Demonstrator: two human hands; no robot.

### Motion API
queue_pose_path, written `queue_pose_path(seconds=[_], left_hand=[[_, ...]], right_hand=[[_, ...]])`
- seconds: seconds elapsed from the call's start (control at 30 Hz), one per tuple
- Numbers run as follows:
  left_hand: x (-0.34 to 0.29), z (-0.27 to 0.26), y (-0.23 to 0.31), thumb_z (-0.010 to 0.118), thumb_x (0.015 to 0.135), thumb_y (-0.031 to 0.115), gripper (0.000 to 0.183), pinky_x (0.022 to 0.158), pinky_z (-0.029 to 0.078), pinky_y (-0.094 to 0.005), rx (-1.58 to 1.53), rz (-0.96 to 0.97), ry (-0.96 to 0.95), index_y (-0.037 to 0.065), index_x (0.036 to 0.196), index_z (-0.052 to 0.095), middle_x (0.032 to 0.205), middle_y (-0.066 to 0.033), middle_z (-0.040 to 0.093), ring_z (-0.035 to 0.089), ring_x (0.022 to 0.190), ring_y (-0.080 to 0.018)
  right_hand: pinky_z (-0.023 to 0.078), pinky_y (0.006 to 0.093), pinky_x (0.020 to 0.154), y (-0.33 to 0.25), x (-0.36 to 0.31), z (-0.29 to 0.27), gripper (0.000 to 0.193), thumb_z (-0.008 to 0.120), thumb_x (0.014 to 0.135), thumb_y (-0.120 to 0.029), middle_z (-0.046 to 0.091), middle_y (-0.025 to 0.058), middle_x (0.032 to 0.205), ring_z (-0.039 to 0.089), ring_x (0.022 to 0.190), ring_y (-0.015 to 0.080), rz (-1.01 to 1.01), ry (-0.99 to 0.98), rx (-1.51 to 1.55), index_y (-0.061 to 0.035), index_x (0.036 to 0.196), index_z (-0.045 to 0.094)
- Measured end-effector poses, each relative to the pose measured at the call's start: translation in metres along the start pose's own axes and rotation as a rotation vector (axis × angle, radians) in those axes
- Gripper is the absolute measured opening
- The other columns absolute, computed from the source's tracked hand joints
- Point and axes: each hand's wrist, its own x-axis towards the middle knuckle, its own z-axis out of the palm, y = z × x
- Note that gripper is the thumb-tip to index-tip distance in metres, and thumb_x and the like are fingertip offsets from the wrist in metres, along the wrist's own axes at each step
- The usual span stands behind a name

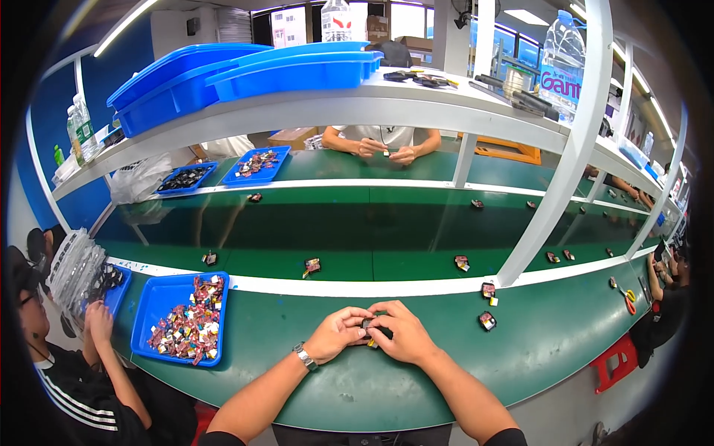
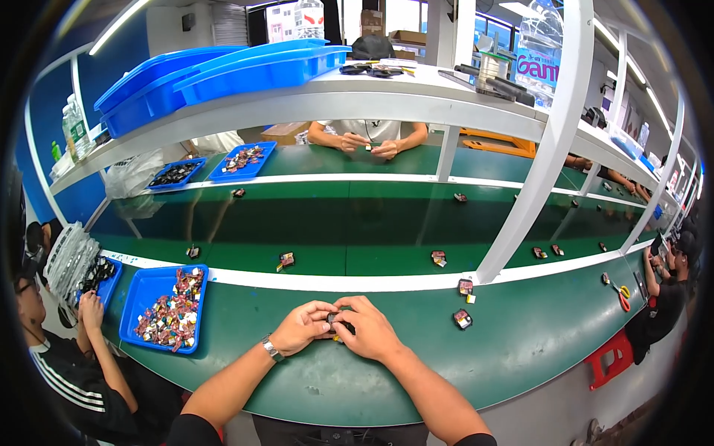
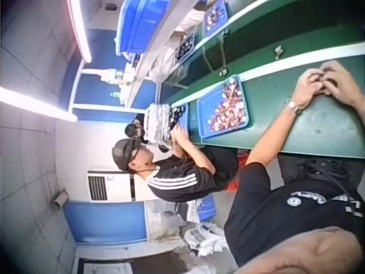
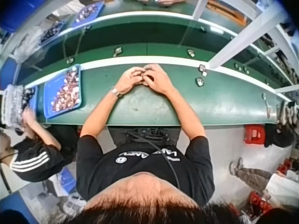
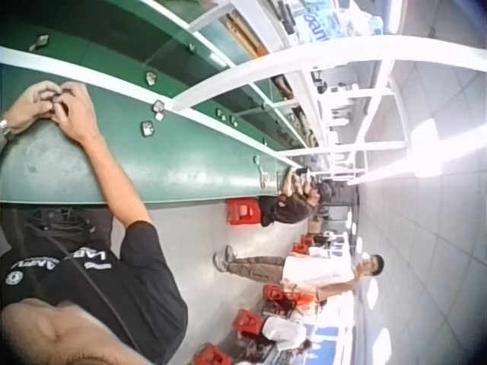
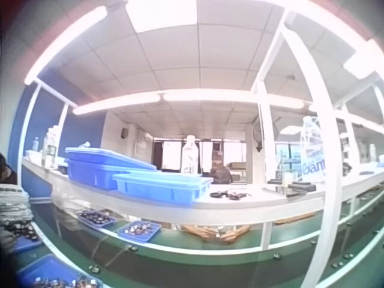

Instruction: Assembling small electronic or plastic components on an industrial assembly line.

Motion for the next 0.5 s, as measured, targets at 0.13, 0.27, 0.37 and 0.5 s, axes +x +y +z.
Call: queue_pose_path(seconds=[0.13,0.27,0.37,0.5], left_hand=[[-0.001,-0.001,0.000,0.053,0.095,-0.001,0.034,0.097,0.052,-0.0345,-0.020,-0.011,-0.020,0.002,0.128,0.048,0.125,-0.0096,0.058,0.059,0.114,-0.0164],[-0.002,0.003,0.001,0.051,0.096,0.000,0.031,0.097,0.052,-0.0342,-0.028,-0.013,0.007,0.004,0.126,0.050,0.127,-0.0086,0.058,0.058,0.115,-0.0162],[-0.003,-0.001,0.000,0.051,0.098,0.004,0.028,0.096,0.051,-0.0342,-0.083,0.009,0.000,0.005,0.125,0.051,0.128,-0.0084,0.058,0.058,0.114,-0.0162],[-0.001,-0.006,-0.005,0.055,0.098,0.009,0.027,0.093,0.053,-0.0342,-0.115,0.021,0.014,0.006,0.125,0.051,0.126,-0.0080,0.058,0.060,0.111,-0.0171]], right_hand=[[0.050,0.0376,0.092,-0.004,-0.001,-0.007,0.011,0.069,0.084,-0.014,0.060,0.0082,0.119,0.055,0.114,0.0273,-0.028,-0.064,0.045,-0.0080,0.093,0.070],[0.049,0.0378,0.093,-0.002,-0.002,-0.007,0.011,0.069,0.084,-0.014,0.059,0.0083,0.120,0.054,0.115,0.0271,-0.024,-0.071,0.072,-0.0084,0.094,0.070],[0.050,0.0371,0.091,-0.005,-0.004,-0.001,0.012,0.070,0.084,-0.013,0.060,0.0080,0.118,0.055,0.113,0.0267,0.002,-0.002,0.040,-0.0084,0.094,0.070],[0.052,0.0351,0.083,-0.008,-0.005,0.010,0.011,0.069,0.082,-0.012,0.061,0.0053,0.115,0.059,0.105,0.0248,-0.033,0.115,-0.012,-0.0078,0.092,0.068]])
